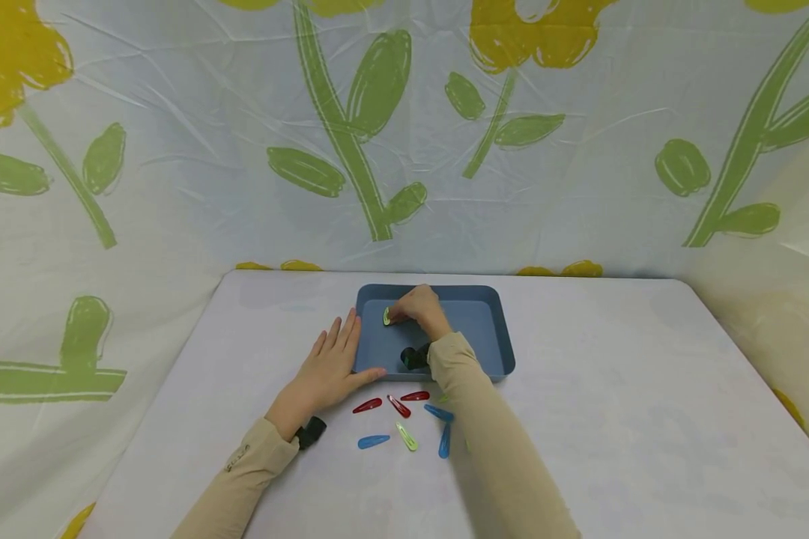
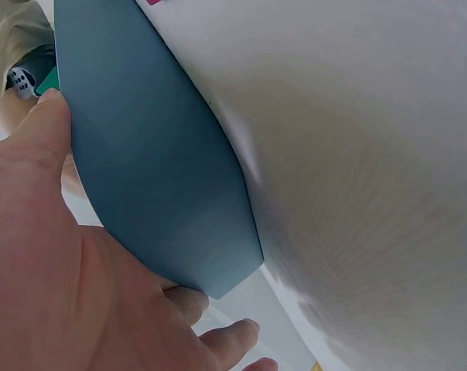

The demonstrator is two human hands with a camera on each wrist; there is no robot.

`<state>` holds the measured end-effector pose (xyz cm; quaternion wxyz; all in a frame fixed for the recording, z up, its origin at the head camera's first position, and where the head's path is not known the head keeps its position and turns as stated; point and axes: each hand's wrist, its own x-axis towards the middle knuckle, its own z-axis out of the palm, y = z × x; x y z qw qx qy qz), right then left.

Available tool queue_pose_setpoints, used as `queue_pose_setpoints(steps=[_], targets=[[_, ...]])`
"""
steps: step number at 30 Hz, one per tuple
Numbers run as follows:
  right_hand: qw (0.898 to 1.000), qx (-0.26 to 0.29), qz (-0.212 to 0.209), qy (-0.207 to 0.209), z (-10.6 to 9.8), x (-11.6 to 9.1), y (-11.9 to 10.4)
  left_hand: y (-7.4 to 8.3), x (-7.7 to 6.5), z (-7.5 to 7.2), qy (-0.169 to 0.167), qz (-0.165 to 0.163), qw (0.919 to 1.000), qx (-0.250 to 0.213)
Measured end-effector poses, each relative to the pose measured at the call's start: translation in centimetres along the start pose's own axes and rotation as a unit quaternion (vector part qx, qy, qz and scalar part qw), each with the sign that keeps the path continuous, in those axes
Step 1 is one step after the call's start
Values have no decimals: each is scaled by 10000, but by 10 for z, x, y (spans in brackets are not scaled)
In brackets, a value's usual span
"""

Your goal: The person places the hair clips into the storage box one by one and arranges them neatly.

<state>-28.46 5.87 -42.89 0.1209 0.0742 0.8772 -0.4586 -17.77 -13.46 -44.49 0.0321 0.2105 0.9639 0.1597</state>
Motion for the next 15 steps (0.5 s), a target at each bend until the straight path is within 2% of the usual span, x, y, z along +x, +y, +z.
queue_pose_setpoints(steps=[4, 6, 15], targets=[[9973, -710, 108, 153, 1, -1, -2, 0, 0, 0, 24, 25, 10000, -14], [9964, -818, 131, 164, 2, -1, -2, -1, 0, 1, 7, 20, 10000, -18], [9972, -705, 208, 102, 4, 1, 1, -2, 1, 4, -52, -18, 10000, -38]])
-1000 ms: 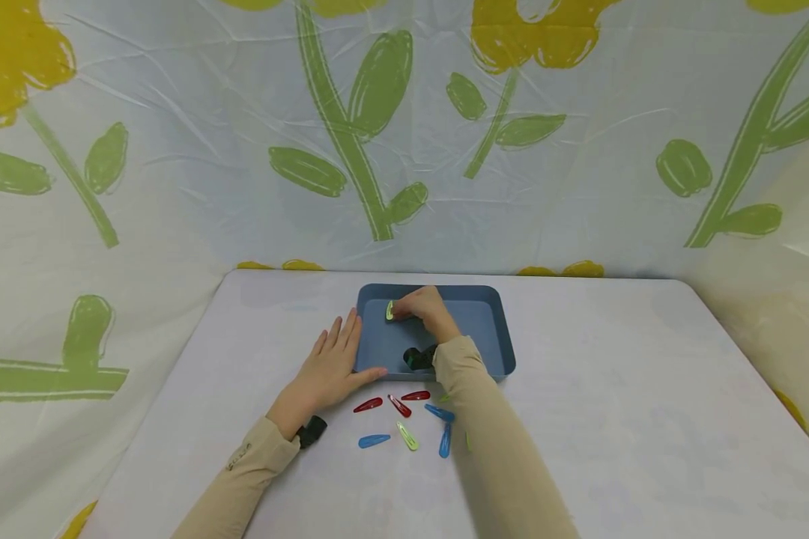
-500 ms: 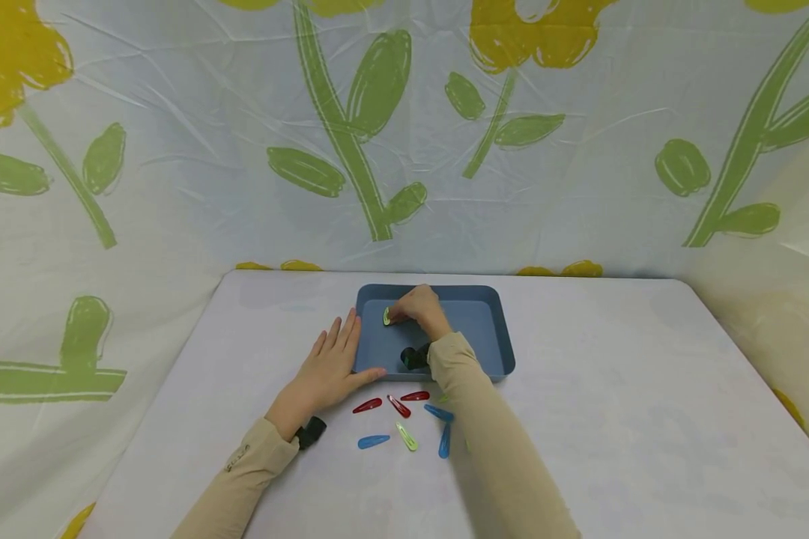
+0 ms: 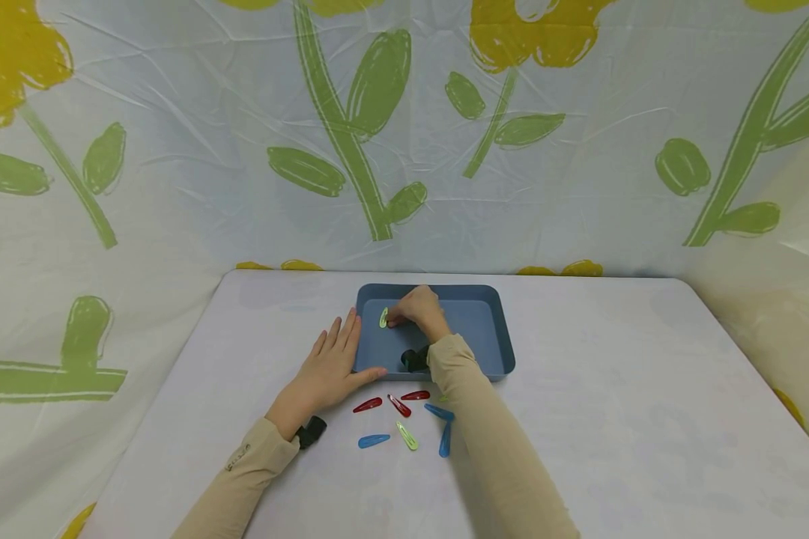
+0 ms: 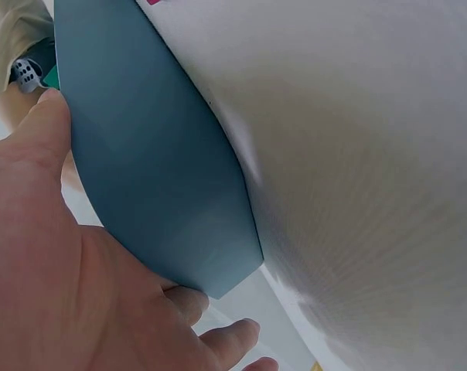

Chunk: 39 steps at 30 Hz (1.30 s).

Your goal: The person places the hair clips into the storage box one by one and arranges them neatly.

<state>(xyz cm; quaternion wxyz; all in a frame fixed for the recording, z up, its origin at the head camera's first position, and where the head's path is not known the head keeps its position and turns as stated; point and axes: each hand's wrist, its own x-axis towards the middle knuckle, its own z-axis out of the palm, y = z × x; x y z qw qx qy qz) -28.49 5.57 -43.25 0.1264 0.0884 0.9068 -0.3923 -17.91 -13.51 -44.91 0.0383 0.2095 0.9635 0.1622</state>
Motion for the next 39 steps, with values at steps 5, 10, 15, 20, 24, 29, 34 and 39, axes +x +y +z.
queue_pose_setpoints(steps=[5, 10, 15, 20, 24, 29, 34, 39], targets=[[9999, 121, -100, -20, -1, -2, 2, 1, 0, 0, 17, 5, 10000, 12], [9995, 171, -251, -2, -1, -2, 4, 1, -1, -1, 48, 7, 10000, 9], [9995, 41, -307, 67, -1, -2, 2, 1, -1, -1, 50, -11, 10000, 18], [9993, -227, -277, 101, 1, -2, -3, 1, -1, -1, 79, 10, 10000, 25], [9993, -245, -259, 96, 2, -2, -4, 1, -1, 0, 78, 9, 10000, 30], [9989, -300, -300, 204, 2, -1, 0, 2, 0, 0, 85, 0, 10000, 24], [9988, -295, -341, 164, 0, 1, 3, 2, 0, 0, 92, -18, 9999, 72], [9989, -267, -370, 123, -1, 1, 3, 2, 0, 0, 92, -22, 9999, 51]])
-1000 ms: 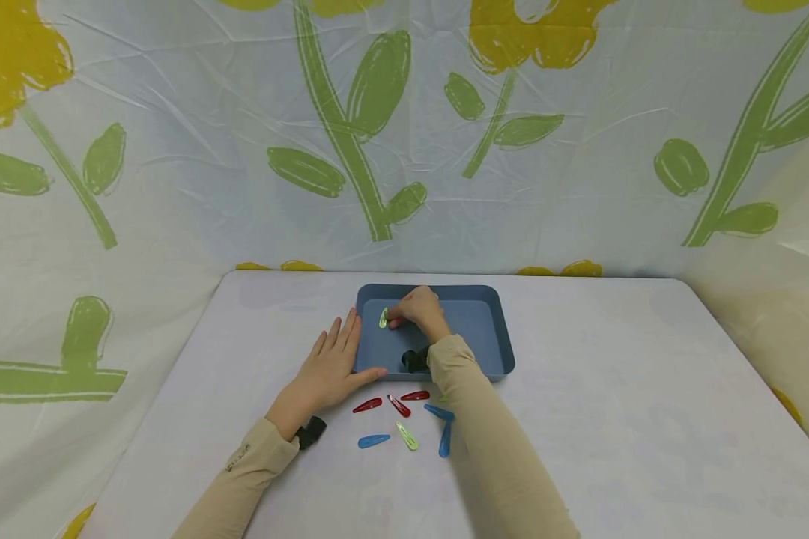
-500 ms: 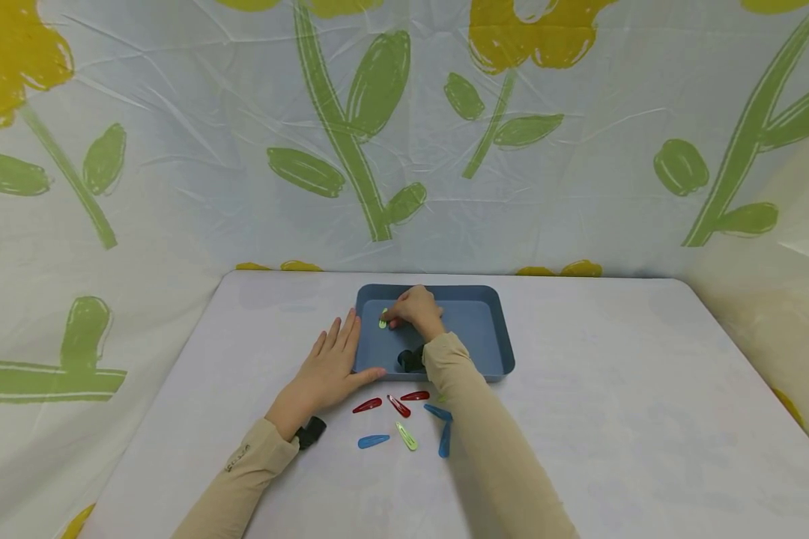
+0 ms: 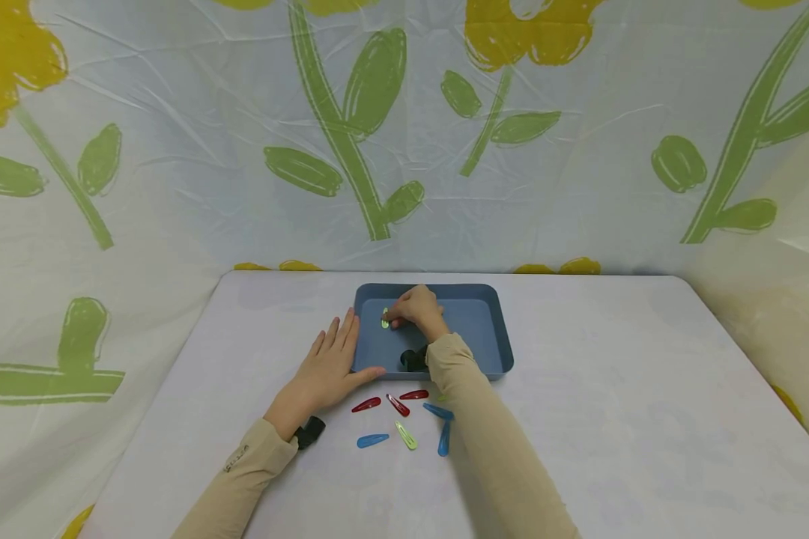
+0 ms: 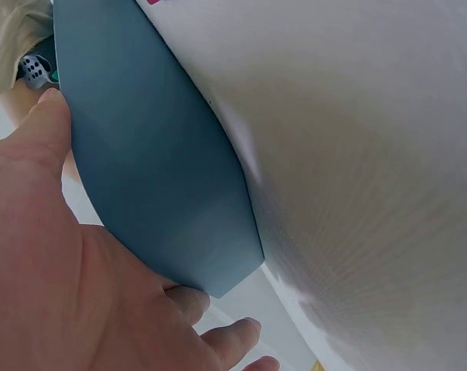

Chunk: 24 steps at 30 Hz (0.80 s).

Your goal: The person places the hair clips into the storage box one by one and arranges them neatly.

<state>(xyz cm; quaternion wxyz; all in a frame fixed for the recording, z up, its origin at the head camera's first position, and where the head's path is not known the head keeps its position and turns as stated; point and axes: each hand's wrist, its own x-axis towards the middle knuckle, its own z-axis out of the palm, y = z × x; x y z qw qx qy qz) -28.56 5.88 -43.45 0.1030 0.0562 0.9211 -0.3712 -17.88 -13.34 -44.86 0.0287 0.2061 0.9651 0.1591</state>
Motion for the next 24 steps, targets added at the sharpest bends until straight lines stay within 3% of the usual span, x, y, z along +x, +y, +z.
queue_pose_setpoints(steps=[9, 15, 18, 24], targets=[[10000, 77, -54, 1, -1, 0, 2, -1, 1, 1, 20, 18, 10000, 3], [9943, 998, -129, -345, -6, -3, 4, 0, 2, 2, -35, 17, 10000, 44], [9894, 1315, -266, -559, -12, -7, 4, -1, 2, 3, -60, -2, 10000, 42], [9848, 1377, -838, -644, -32, -18, 2, -1, 1, 1, -71, -41, 10000, 40]])
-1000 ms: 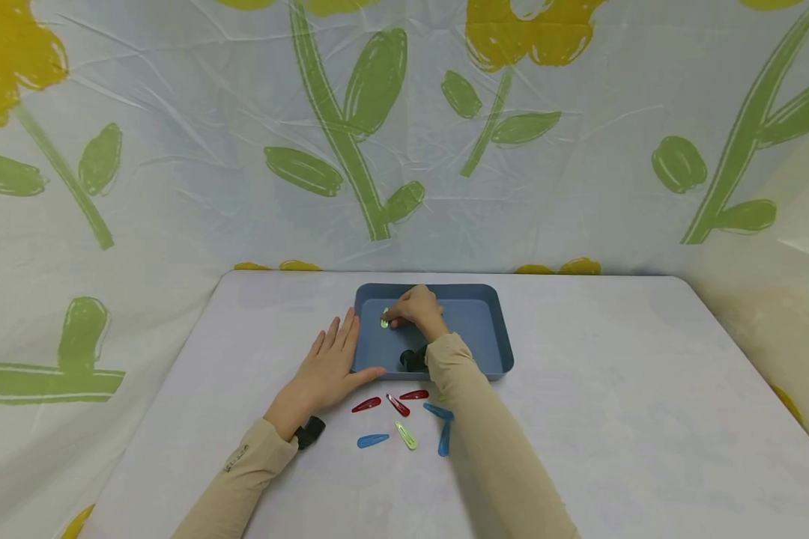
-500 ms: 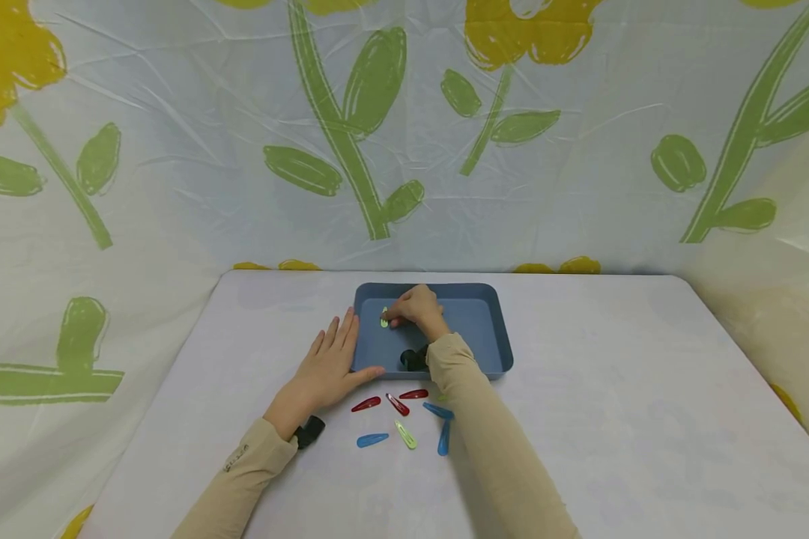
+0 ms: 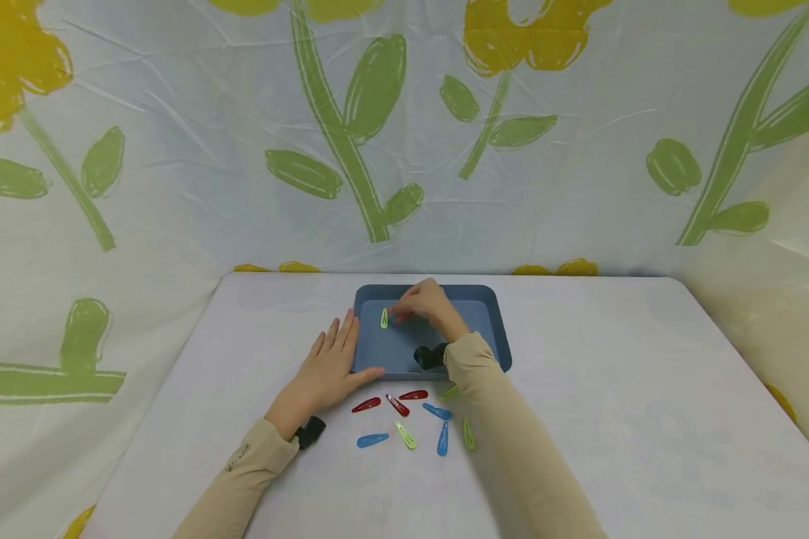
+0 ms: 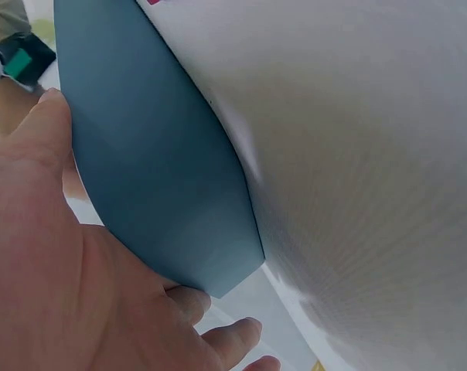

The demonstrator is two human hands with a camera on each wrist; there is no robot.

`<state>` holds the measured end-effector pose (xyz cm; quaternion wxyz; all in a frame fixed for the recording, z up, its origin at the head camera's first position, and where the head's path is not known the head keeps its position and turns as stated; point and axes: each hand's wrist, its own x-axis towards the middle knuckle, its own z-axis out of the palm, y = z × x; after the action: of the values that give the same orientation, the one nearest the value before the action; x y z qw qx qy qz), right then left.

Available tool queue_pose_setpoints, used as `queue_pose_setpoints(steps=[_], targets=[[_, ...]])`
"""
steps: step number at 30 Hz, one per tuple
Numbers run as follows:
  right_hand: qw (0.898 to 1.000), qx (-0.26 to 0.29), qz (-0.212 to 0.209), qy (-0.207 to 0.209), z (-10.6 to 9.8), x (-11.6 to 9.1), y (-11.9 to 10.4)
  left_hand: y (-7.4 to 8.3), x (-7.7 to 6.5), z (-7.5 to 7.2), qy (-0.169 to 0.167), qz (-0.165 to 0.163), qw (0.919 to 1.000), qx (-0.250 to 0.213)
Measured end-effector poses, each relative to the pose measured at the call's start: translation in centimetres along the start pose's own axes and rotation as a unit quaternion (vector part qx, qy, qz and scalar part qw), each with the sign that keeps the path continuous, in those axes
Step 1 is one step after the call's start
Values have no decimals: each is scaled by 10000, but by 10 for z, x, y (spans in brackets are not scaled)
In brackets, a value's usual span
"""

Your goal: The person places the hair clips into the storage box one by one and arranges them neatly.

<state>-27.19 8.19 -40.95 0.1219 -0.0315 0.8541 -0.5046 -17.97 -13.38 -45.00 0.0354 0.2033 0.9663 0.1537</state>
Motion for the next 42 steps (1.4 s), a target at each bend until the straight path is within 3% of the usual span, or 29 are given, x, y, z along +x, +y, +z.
queue_pose_setpoints(steps=[6, 21, 32, 42], targets=[[9984, 386, -375, -149, -19, -19, -12, 0, 0, -1, -2, -14, 10000, 60], [9930, -510, -1034, 245, -59, -84, -26, 0, -2, -2, 63, -52, 9999, 75], [9797, -1066, -1656, 369, -67, -130, -12, 1, -2, -2, 58, -7, 10000, 81], [9669, -1773, -1835, 69, -57, -161, 17, 3, 0, -2, -24, -3, 10000, 3]])
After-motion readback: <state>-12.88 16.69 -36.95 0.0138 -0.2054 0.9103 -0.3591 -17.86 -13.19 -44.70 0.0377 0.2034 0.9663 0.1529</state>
